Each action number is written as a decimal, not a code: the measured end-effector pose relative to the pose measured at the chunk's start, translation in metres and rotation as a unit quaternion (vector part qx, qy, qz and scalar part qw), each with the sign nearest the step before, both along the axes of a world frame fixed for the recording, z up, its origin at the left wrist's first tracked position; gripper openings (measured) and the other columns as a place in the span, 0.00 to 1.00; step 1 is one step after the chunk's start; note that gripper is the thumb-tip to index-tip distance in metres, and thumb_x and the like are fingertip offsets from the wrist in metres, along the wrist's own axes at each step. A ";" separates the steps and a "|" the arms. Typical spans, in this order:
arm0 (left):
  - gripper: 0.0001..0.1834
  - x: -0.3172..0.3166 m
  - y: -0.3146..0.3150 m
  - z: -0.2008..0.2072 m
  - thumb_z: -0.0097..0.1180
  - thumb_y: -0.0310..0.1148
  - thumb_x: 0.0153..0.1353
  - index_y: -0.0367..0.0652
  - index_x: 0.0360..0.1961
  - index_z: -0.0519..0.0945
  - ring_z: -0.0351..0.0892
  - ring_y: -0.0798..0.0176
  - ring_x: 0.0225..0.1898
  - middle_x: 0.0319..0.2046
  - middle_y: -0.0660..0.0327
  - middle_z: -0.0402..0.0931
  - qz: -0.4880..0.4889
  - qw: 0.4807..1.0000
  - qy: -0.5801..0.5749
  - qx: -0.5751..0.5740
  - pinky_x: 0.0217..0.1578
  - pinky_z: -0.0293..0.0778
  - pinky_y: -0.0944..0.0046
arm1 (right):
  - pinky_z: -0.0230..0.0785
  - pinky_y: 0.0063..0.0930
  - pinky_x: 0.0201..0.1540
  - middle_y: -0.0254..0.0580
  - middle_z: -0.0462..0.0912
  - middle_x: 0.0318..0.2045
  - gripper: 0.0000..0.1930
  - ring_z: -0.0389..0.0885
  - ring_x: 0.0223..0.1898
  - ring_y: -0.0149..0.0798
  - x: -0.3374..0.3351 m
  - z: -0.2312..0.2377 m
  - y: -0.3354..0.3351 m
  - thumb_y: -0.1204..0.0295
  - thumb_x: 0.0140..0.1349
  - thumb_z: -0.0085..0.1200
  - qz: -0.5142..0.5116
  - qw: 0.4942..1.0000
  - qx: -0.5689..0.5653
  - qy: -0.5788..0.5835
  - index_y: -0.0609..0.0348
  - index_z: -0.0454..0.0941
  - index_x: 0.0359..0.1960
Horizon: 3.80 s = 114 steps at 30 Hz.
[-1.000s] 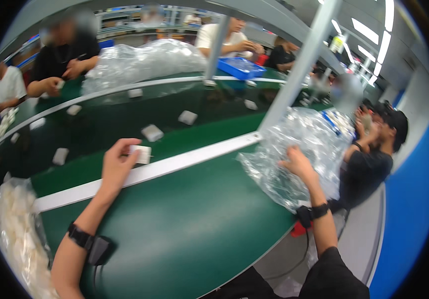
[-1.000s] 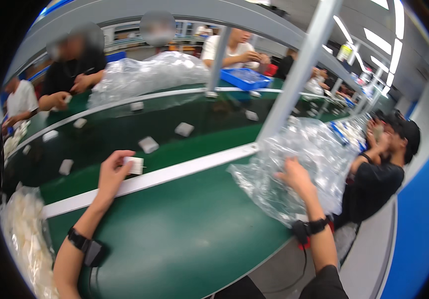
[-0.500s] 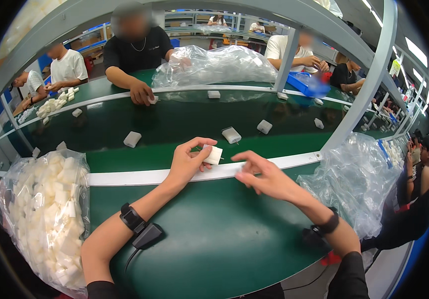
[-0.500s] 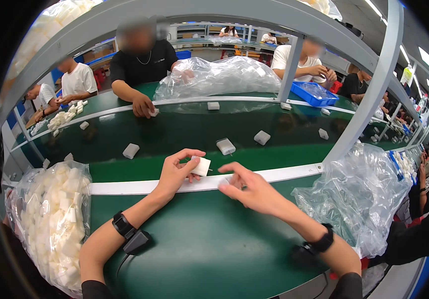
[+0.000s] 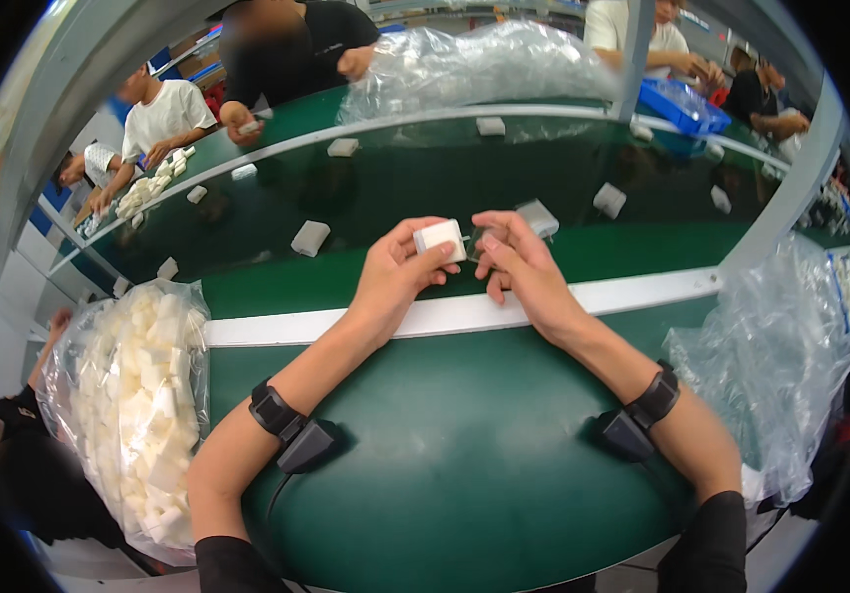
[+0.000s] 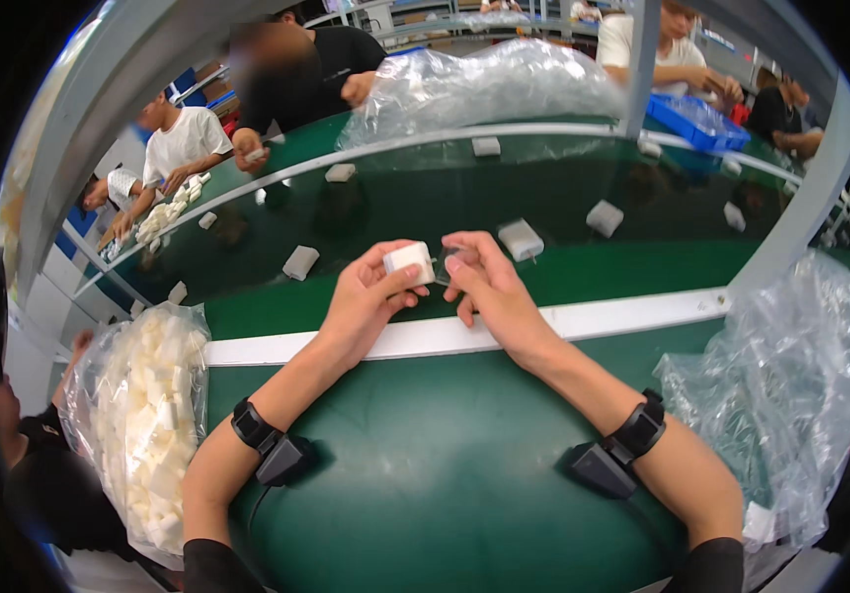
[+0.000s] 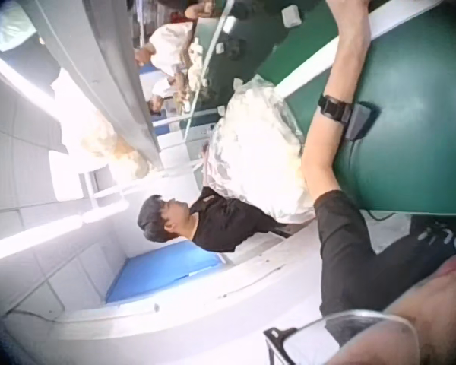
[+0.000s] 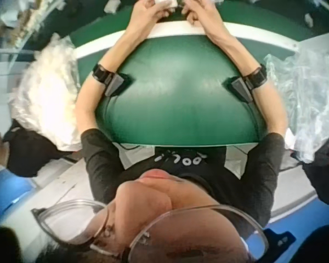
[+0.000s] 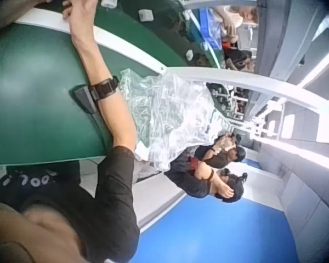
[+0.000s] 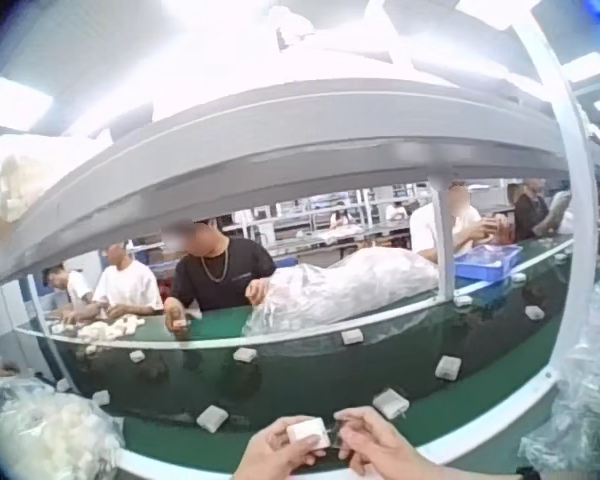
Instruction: Assembling small white plastic components and placing them into clear plastic containers on a factory conveyor belt.
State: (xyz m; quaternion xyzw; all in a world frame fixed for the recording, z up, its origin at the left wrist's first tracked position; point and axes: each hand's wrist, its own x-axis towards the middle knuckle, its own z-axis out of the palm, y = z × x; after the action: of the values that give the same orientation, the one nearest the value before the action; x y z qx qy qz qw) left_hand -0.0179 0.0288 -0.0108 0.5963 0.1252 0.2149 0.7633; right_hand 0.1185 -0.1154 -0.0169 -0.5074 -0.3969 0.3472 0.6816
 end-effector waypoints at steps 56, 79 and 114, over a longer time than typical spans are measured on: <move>0.10 -0.005 -0.002 0.009 0.56 0.33 0.70 0.36 0.44 0.76 0.83 0.63 0.30 0.36 0.56 0.80 0.021 0.983 0.032 0.177 0.24 0.73 0.70 | 0.72 0.22 0.29 0.42 0.80 0.39 0.16 0.78 0.37 0.30 0.002 -0.002 -0.002 0.75 0.69 0.50 0.048 0.995 0.035 -0.085 0.66 0.68 0.56; 0.14 -0.005 -0.010 0.007 0.60 0.25 0.65 0.33 0.51 0.76 0.81 0.66 0.33 0.43 0.56 0.78 0.022 0.983 -0.019 0.179 0.33 0.77 0.69 | 0.75 0.26 0.37 0.41 0.81 0.43 0.17 0.80 0.38 0.31 -0.004 0.003 -0.003 0.74 0.66 0.57 -0.017 0.982 0.072 -0.173 0.60 0.72 0.55; 0.10 -0.008 -0.007 0.008 0.57 0.22 0.65 0.28 0.46 0.80 0.86 0.56 0.38 0.47 0.53 0.77 0.049 0.978 -0.054 0.193 0.41 0.87 0.60 | 0.76 0.24 0.45 0.43 0.82 0.43 0.13 0.80 0.41 0.30 0.000 0.001 -0.001 0.75 0.67 0.57 0.003 0.995 0.085 -0.060 0.69 0.75 0.49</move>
State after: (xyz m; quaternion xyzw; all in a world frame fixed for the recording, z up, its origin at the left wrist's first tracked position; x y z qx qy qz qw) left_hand -0.0259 0.0220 -0.0032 0.7133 0.0689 0.3038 0.6278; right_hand 0.1185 -0.1166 -0.0163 -0.4669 -0.4665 0.2829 0.6960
